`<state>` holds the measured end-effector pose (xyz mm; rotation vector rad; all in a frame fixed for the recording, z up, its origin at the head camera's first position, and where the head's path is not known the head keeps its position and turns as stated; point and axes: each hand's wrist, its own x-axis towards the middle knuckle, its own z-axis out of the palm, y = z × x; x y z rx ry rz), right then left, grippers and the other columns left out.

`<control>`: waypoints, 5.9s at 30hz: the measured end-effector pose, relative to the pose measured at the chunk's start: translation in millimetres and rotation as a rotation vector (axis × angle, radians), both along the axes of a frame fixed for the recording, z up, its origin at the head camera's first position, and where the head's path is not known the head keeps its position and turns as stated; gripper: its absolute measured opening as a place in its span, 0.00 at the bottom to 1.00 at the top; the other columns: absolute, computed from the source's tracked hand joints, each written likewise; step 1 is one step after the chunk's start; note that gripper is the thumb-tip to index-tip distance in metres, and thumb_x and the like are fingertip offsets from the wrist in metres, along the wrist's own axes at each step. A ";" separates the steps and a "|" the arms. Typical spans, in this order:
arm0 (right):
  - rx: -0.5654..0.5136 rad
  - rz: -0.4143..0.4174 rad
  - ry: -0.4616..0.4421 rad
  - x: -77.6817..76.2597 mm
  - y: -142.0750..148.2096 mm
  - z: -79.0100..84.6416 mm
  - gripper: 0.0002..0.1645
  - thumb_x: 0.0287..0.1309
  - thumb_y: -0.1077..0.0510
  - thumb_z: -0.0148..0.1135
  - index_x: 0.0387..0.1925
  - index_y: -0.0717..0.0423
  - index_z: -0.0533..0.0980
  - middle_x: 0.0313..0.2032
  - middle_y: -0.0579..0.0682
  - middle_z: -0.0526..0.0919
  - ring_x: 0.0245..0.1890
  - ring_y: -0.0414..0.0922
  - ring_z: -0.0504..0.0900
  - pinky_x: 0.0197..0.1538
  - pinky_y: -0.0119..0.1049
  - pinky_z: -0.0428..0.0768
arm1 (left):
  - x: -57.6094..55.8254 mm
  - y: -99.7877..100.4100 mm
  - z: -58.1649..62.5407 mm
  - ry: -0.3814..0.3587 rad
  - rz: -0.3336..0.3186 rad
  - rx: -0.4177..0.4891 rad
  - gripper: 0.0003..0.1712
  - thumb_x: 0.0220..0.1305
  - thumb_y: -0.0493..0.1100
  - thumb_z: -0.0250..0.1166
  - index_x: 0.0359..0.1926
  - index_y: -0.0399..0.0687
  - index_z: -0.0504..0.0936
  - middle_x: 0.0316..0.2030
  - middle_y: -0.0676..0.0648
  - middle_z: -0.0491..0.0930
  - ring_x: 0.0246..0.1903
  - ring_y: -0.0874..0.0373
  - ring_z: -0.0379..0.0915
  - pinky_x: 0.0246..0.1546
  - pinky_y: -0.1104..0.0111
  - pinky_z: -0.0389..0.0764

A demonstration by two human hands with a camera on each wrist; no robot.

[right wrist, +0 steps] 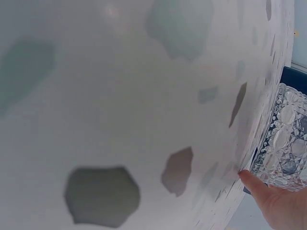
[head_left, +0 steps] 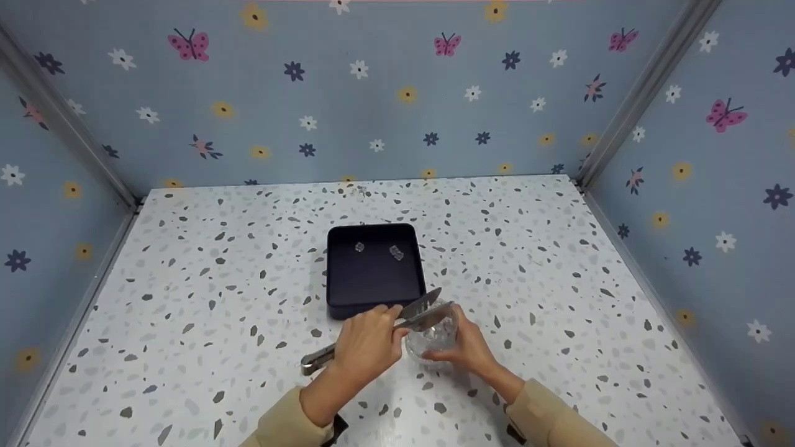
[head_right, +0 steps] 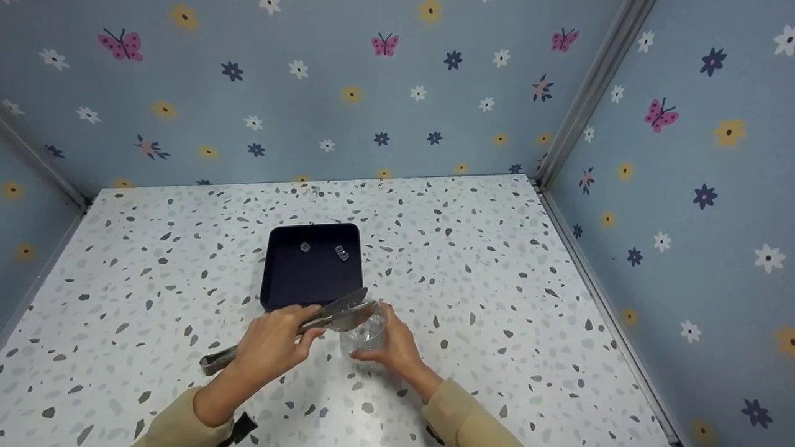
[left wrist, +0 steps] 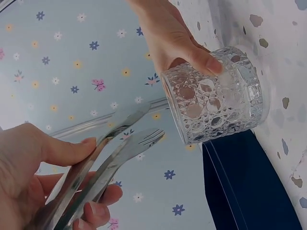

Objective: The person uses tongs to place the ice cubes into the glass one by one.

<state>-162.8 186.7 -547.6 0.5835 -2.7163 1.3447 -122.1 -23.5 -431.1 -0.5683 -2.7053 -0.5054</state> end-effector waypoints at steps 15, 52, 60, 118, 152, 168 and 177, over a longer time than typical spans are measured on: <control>-0.009 -0.007 -0.011 -1.1 0.3 0.4 0.55 0.24 0.45 0.76 0.57 0.56 0.60 0.47 0.56 0.76 0.46 0.50 0.75 0.49 0.44 0.70 | -5.0 -8.0 -2.7 0.006 0.076 0.027 0.22 0.48 0.48 0.67 0.43 0.41 0.79 0.26 0.45 0.76 0.19 0.50 0.73 0.16 0.62 0.72; -0.005 -0.028 -0.049 -1.9 -1.0 0.9 0.55 0.21 0.47 0.77 0.55 0.57 0.60 0.46 0.57 0.75 0.46 0.50 0.75 0.50 0.45 0.70 | -62.8 -34.8 -19.7 -0.133 0.285 0.016 0.23 0.50 0.48 0.65 0.41 0.33 0.77 0.30 0.39 0.77 0.27 0.43 0.75 0.25 0.55 0.74; 0.000 -0.033 -0.047 -1.0 -1.1 1.4 0.55 0.21 0.45 0.77 0.55 0.57 0.60 0.46 0.55 0.76 0.46 0.50 0.75 0.50 0.44 0.70 | -76.3 -36.1 -26.9 -0.135 0.325 -0.035 0.22 0.49 0.47 0.65 0.38 0.32 0.77 0.29 0.38 0.76 0.26 0.43 0.75 0.24 0.55 0.73; -0.024 -0.032 -0.080 -1.2 -0.6 2.4 0.57 0.22 0.44 0.76 0.56 0.57 0.59 0.47 0.56 0.75 0.46 0.50 0.75 0.50 0.44 0.69 | -152.5 -41.7 -60.1 -0.285 0.447 -0.091 0.14 0.52 0.43 0.63 0.35 0.35 0.81 0.32 0.36 0.79 0.30 0.44 0.76 0.26 0.54 0.75; 0.011 -0.034 -0.061 0.0 -2.0 4.9 0.56 0.22 0.44 0.76 0.56 0.59 0.60 0.46 0.57 0.76 0.46 0.52 0.75 0.49 0.45 0.70 | -157.9 -43.5 -65.6 -0.197 0.383 -0.131 0.11 0.58 0.31 0.52 0.29 0.36 0.82 0.29 0.37 0.79 0.27 0.43 0.77 0.23 0.55 0.75; -0.008 -0.033 -0.060 -0.7 -1.5 3.6 0.56 0.21 0.45 0.77 0.56 0.59 0.60 0.46 0.56 0.76 0.46 0.51 0.75 0.50 0.46 0.69 | -155.5 -48.6 -65.9 -0.158 0.345 -0.141 0.08 0.55 0.31 0.55 0.28 0.35 0.82 0.27 0.36 0.79 0.26 0.43 0.76 0.24 0.56 0.76; 0.003 -0.037 -0.054 -0.4 -0.9 3.4 0.56 0.21 0.45 0.77 0.56 0.58 0.60 0.46 0.56 0.76 0.46 0.51 0.75 0.50 0.46 0.69 | -150.3 -48.9 -61.5 -0.175 0.338 -0.116 0.05 0.50 0.31 0.59 0.27 0.35 0.81 0.26 0.36 0.79 0.25 0.43 0.76 0.23 0.57 0.76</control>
